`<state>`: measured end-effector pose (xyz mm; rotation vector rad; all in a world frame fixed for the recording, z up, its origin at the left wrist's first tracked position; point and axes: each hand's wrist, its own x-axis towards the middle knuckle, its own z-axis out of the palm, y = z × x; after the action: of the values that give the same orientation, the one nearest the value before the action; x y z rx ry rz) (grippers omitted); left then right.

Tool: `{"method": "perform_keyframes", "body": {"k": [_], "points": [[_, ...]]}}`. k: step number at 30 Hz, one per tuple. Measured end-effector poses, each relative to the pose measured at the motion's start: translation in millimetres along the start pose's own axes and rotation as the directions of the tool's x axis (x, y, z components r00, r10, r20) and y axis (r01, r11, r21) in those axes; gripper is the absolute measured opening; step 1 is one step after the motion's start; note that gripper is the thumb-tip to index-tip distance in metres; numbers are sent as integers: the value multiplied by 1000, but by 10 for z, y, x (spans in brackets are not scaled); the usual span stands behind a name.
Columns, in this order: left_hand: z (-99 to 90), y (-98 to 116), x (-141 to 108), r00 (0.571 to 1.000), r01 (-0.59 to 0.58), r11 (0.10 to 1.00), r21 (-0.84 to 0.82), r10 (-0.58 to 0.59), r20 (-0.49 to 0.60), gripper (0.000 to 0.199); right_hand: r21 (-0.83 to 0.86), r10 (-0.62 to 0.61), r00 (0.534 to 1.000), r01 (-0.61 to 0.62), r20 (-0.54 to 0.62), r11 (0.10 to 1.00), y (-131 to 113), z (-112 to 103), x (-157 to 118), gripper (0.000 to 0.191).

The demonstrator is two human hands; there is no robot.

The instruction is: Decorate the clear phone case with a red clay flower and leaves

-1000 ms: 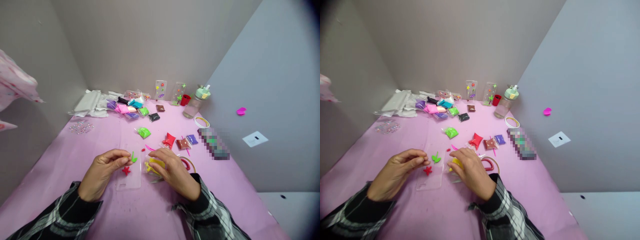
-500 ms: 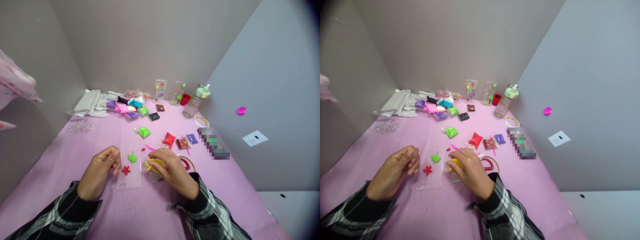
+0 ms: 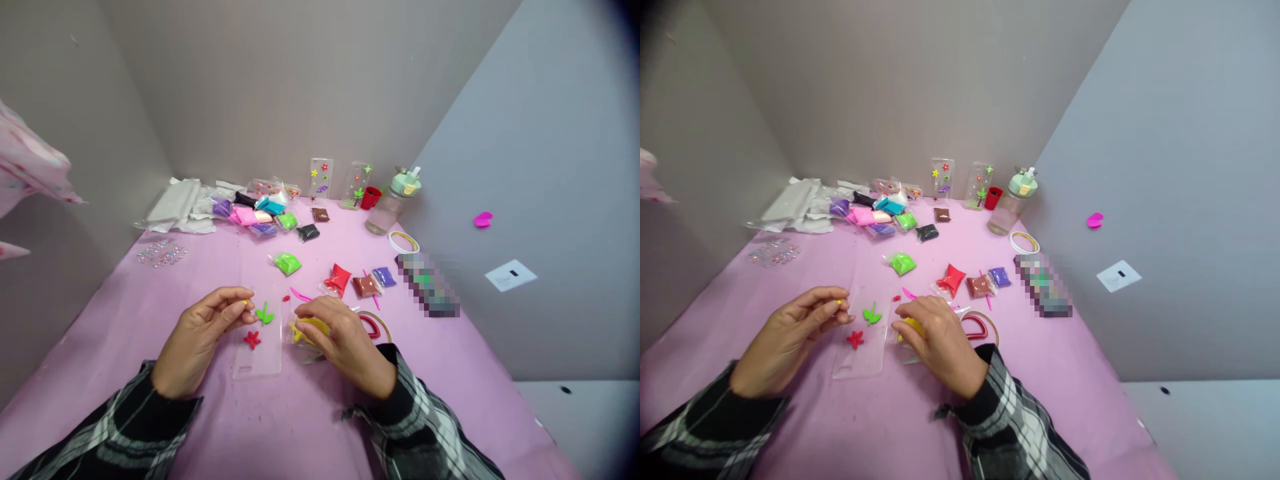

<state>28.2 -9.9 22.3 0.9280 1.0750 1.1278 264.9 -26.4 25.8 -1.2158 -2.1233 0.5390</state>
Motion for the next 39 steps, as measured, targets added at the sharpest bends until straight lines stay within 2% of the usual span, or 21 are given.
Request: {"method": "perform_keyframes", "body": {"k": [5, 14, 18, 27, 33, 39], "points": [[14, 13, -6, 999, -18, 1000, 11, 18, -26, 20, 5, -4, 1000, 4, -14, 1000, -11, 0, -6, 13], [-10, -2, 0, 998, -65, 997, 51, 64, 27, 19, 19, -1, 1000, 2, -31, 1000, -19, -21, 17, 14], [-6, 5, -12, 999, -45, 998, 34, 44, 26, 17, 26, -5, 999, 5, -35, 1000, -25, -9, 11, 13], [-8, 40, -30, 998, -30, 999, -13, 30, 48, 32, 25, -1, 999, 2, -34, 1000, -32, -9, 1, 14], [-17, 35, -26, 997, -66, 997, 42, 64, 47, 21, 23, -11, 999, 12, -43, 1000, -42, -1, 5, 15], [-28, 32, -17, 997, -66, 997, 45, 65, 41, 19, 56, -24, 998, 27, -49, 998, -52, 34, -2, 10]]}}
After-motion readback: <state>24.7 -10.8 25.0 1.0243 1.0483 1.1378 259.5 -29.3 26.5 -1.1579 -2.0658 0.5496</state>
